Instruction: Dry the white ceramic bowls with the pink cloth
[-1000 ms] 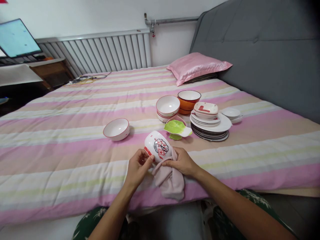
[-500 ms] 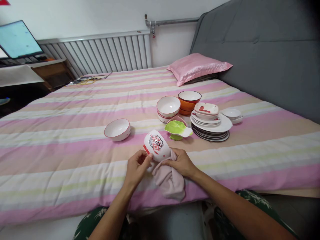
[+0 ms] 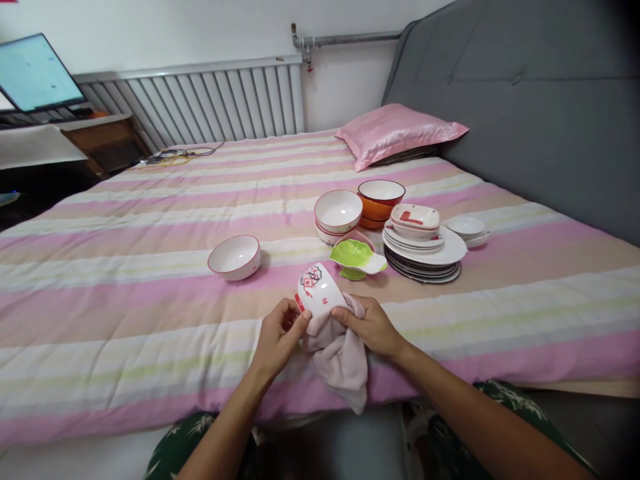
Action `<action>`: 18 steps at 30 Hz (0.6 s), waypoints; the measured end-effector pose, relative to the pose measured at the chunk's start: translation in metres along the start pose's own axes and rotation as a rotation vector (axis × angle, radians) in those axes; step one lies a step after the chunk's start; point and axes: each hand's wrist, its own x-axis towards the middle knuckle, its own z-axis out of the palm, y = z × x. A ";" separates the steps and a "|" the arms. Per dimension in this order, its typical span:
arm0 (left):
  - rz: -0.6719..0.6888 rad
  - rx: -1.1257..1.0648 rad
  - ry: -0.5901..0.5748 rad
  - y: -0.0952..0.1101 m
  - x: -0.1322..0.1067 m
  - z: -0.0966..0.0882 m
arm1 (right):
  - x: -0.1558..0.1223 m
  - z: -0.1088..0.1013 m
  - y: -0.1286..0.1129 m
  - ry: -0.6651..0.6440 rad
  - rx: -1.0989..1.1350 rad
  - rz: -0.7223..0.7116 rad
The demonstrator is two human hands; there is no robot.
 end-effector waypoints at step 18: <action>-0.062 -0.041 0.059 -0.001 0.006 -0.002 | 0.006 -0.016 0.011 -0.232 -0.242 0.008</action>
